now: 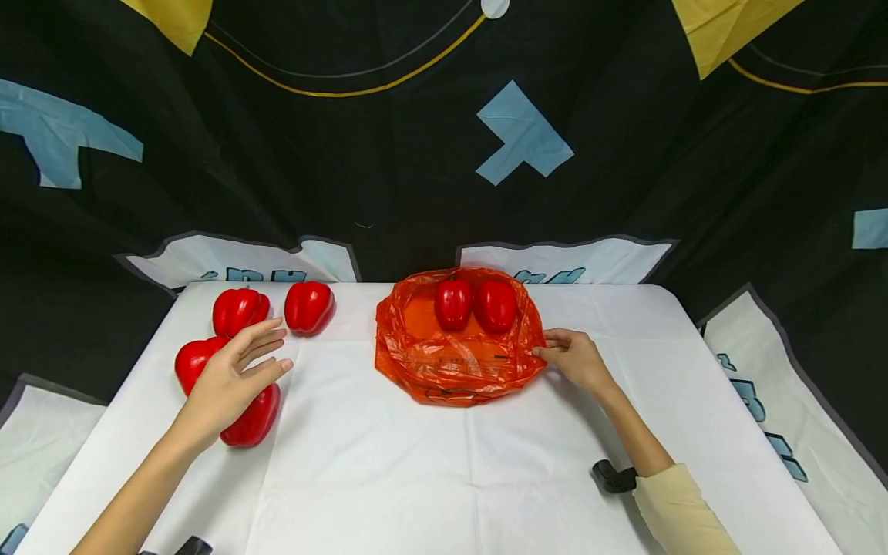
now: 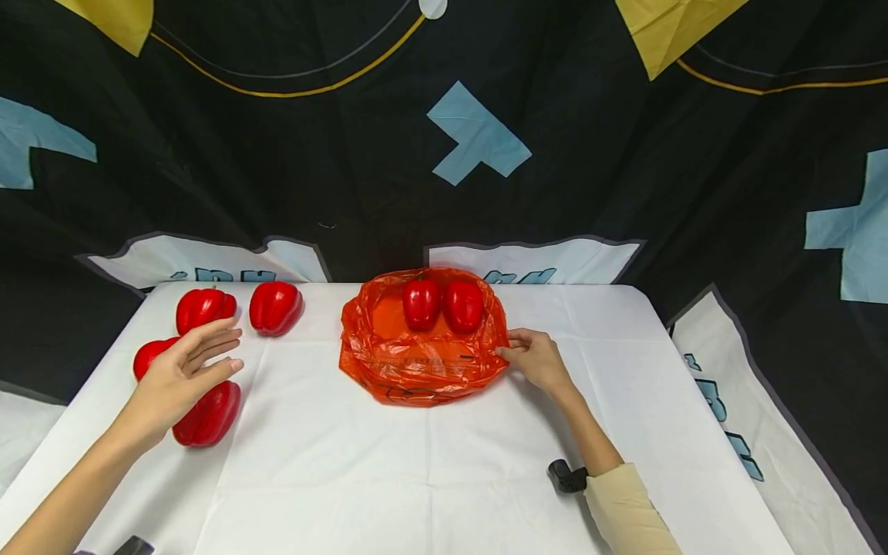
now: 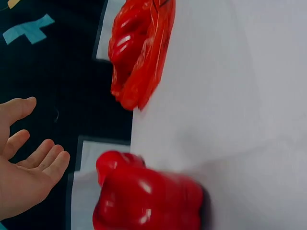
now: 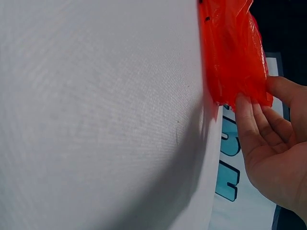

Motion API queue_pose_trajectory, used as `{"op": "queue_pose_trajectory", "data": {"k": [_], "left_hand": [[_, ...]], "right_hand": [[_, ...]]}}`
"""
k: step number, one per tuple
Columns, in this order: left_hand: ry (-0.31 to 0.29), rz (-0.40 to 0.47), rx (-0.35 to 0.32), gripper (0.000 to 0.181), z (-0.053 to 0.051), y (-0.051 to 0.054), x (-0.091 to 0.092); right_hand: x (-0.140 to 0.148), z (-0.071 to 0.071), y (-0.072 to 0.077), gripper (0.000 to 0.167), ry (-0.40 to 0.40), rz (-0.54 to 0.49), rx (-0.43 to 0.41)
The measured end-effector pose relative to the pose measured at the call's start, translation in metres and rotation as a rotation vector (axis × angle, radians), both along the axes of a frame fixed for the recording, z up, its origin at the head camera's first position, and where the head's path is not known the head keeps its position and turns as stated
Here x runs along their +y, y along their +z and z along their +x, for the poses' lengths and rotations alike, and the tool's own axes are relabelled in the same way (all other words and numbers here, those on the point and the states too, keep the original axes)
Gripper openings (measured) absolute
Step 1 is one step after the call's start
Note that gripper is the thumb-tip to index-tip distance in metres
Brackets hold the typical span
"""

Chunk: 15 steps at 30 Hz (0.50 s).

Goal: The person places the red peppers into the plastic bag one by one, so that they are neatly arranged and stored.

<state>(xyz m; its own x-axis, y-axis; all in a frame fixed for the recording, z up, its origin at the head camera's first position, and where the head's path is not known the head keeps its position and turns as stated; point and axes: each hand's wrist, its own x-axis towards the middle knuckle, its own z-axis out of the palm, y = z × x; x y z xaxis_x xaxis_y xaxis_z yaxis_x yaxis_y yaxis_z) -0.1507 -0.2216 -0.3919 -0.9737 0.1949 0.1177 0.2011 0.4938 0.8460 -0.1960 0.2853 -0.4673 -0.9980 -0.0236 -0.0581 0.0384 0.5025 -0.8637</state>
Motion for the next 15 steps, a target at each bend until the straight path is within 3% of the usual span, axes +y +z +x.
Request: {"op": "queue_pose_trajectory", "data": {"k": [8,15], "left_hand": [[0.05,-0.06,-0.029,0.068,0.002,0.001,-0.026],[0.097,-0.121,-0.148,0.073,0.004,-0.005,-0.048]], "right_hand": [[0.0,-0.001,0.0,0.038,0.0,0.008,-0.012],[-0.001,0.0,0.001,0.037,-0.008,0.017,-0.008]]}}
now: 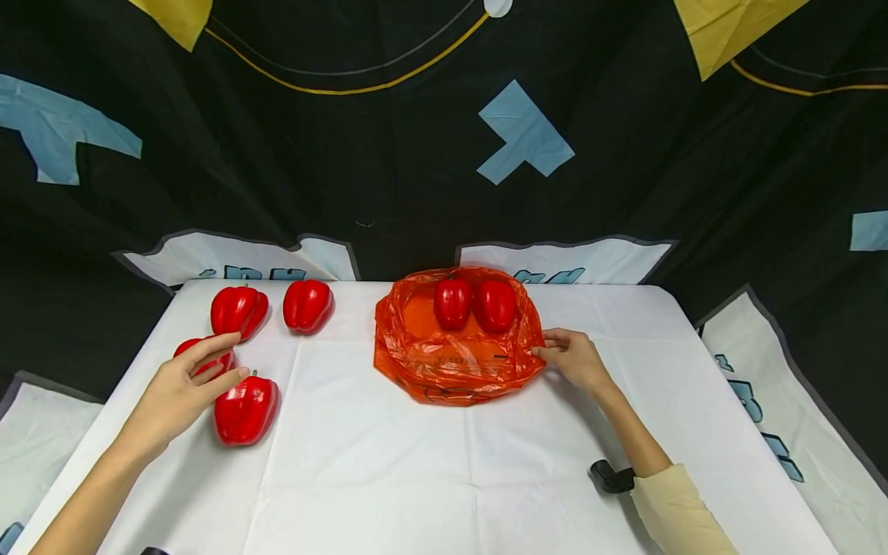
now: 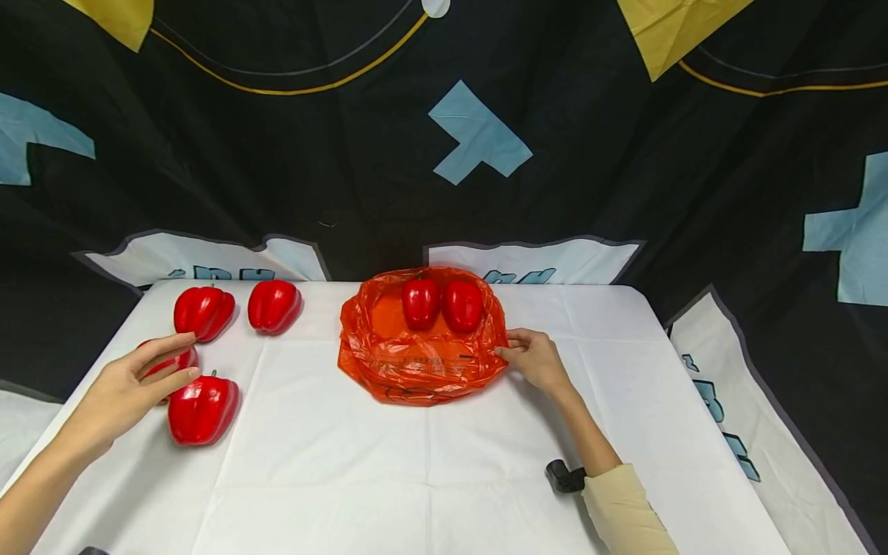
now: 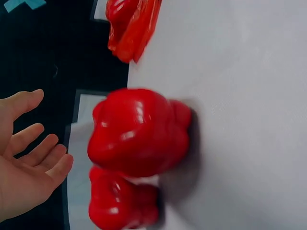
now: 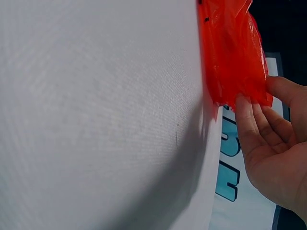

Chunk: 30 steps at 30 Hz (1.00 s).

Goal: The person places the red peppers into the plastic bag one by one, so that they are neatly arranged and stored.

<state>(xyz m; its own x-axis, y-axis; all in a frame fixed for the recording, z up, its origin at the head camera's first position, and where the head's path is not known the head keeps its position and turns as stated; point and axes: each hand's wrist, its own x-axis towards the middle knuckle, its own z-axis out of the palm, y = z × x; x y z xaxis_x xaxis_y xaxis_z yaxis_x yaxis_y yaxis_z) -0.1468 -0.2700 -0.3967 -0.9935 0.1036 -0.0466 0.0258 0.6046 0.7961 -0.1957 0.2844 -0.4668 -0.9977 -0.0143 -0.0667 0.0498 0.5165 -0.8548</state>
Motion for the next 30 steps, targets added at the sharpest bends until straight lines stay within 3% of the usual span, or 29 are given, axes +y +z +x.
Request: {"op": "queue_pose_trajectory", "data": {"k": [8,18,30], "left_hand": [[0.021,-0.051,-0.043,0.078,0.005,-0.01,-0.015],[0.0,-0.126,-0.125,0.088,0.009,-0.024,-0.022],[0.0,-0.141,-0.117,0.091,0.014,-0.034,-0.021]], "right_hand": [[-0.001,0.0,-0.001,0.036,0.006,0.0,0.009],[-0.002,0.0,0.001,0.038,0.002,0.001,0.009],[-0.003,0.003,0.003,0.035,-0.005,0.005,0.025]]}}
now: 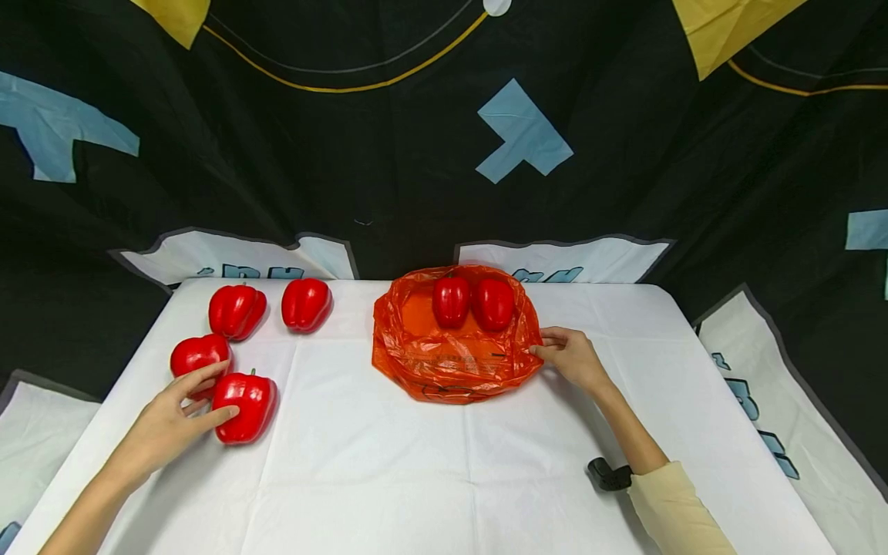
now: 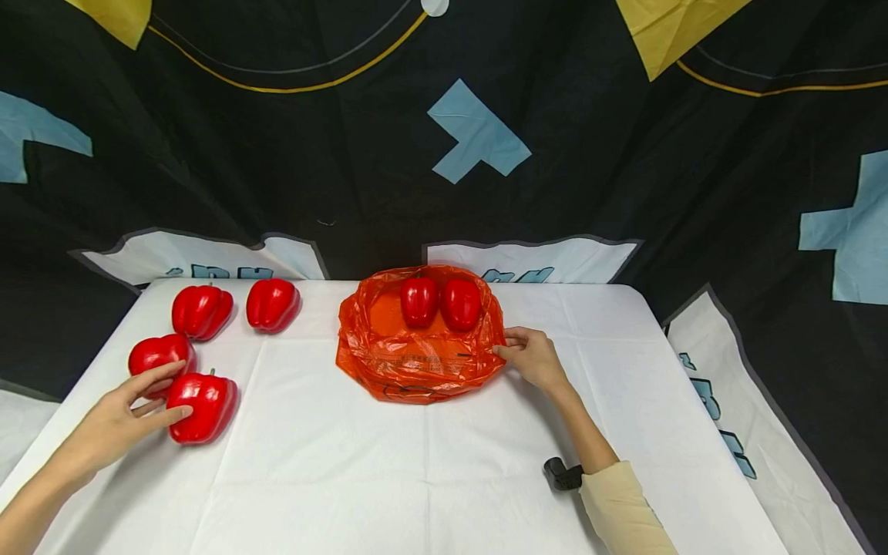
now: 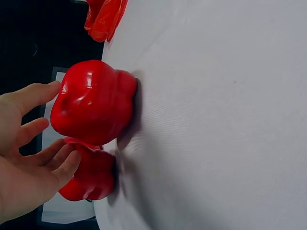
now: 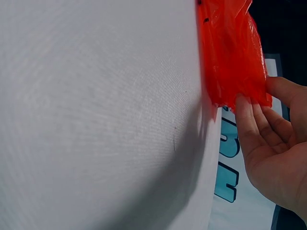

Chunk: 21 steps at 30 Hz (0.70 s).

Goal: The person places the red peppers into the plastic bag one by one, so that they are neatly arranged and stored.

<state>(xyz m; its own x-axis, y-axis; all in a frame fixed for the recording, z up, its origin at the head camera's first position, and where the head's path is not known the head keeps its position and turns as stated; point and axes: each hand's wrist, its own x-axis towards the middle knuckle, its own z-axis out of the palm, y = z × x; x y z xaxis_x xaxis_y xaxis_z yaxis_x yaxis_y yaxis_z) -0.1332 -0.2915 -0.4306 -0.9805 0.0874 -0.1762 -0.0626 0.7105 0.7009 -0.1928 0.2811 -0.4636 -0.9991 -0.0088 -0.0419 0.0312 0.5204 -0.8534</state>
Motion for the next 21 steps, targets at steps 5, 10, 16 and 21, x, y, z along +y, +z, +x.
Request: {"op": "queue_pose_trajectory", "data": {"k": [5,10,16,21], "left_hand": [[-0.01,0.008,-0.009,0.088,0.001,-0.0039,0.0002],[-0.016,0.012,-0.023,0.089,0.0012,-0.0055,0.0026],[-0.024,0.008,-0.017,0.089,0.0016,-0.0062,0.0033],[-0.015,0.015,-0.015,0.091,0.0018,-0.0072,0.0062]], "right_hand": [[0.0,-0.0001,0.0002,0.034,0.003,-0.008,-0.001],[0.0001,0.0004,0.0011,0.035,0.002,-0.02,-0.01],[-0.0009,-0.0002,0.0018,0.034,-0.005,-0.036,-0.018],[-0.0016,-0.001,0.0016,0.034,-0.008,-0.035,-0.016]]}}
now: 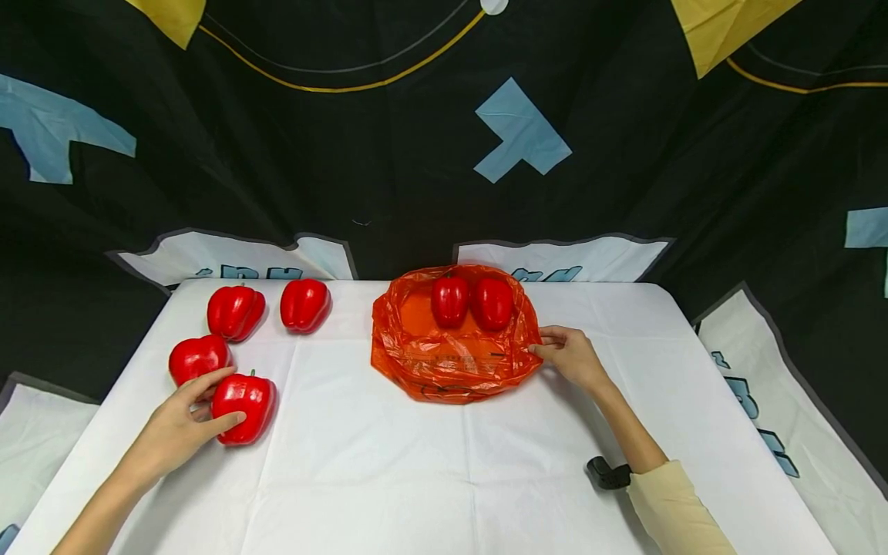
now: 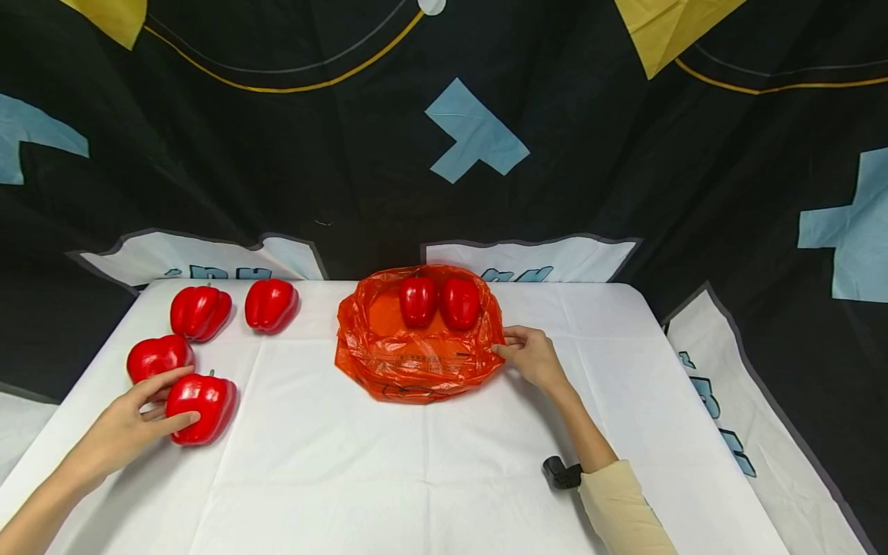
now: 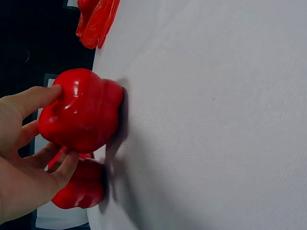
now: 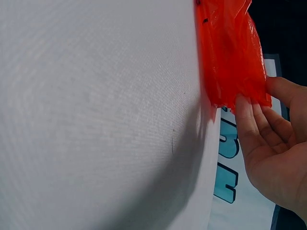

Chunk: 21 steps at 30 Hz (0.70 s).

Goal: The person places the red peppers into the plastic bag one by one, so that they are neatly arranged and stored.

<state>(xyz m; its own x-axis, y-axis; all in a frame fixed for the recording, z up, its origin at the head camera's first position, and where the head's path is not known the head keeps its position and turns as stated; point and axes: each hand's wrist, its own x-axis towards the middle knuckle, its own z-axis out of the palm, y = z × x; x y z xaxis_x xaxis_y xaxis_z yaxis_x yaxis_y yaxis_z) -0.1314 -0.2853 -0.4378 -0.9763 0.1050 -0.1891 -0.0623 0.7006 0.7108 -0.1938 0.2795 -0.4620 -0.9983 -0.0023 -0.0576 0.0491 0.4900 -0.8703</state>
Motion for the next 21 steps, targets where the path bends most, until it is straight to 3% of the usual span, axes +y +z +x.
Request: {"op": "queue_pose_trajectory", "data": {"k": [7,21], "left_hand": [[-0.017,0.036,0.028,0.089,0.0023,-0.001,0.0049],[-0.068,-0.052,0.099,0.085,0.0033,0.0007,0.0108]], "right_hand": [[0.0007,0.0006,-0.0004,0.034,0.011,0.01,0.018],[0.0001,0.0004,-0.0007,0.034,0.012,0.02,0.014]]}}
